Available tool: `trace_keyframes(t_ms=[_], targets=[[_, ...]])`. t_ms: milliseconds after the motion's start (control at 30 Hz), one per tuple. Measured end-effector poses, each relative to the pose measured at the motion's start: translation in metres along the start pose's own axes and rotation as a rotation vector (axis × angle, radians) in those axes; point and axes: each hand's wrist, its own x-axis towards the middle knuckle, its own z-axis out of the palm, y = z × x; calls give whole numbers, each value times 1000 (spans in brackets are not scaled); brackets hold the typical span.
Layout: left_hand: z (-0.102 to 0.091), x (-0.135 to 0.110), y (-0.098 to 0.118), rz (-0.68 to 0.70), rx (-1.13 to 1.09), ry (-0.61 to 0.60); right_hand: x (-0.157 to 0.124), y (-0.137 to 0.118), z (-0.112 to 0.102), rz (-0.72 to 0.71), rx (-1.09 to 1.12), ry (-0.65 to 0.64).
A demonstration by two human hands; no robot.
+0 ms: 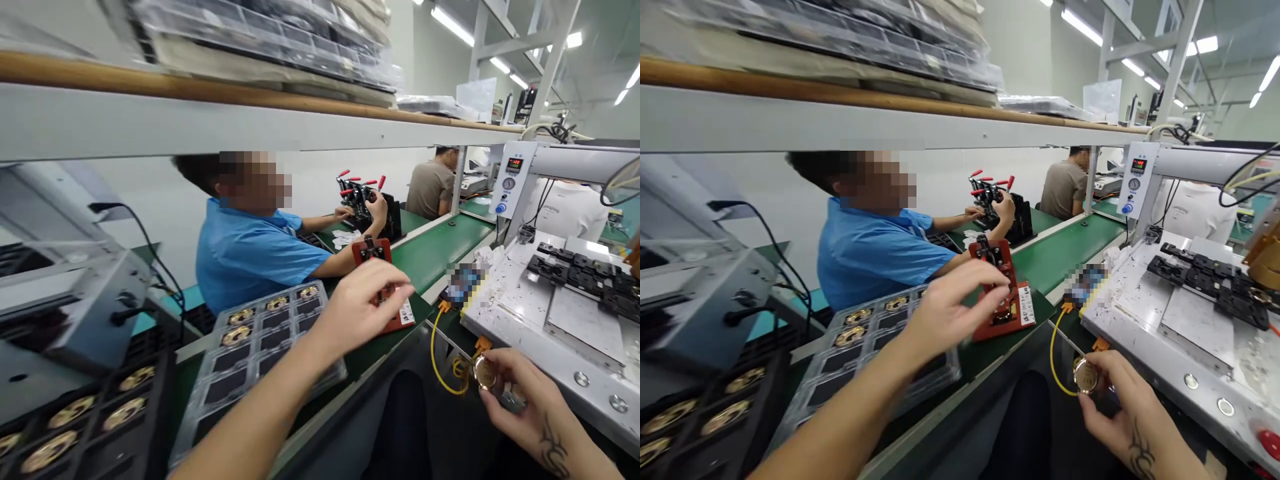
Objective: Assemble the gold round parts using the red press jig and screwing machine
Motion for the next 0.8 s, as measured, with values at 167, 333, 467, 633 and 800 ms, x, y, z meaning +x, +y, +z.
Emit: trace_keyframes(t_ms=[167, 333, 467, 633, 800], targets=[[2, 14, -54, 238, 161, -135, 7, -3, 8, 88, 75, 38], [-6, 40, -47, 131, 43, 116, 22, 7, 21, 127, 176, 40], [-38, 88, -59, -73, -148, 288, 53, 20, 39, 133, 223, -39], [-71, 59, -112, -407, 92, 246, 70, 41, 71, 167, 262, -53], [-36, -36, -134, -574, 62, -150, 83, 49, 104, 96, 281, -126]])
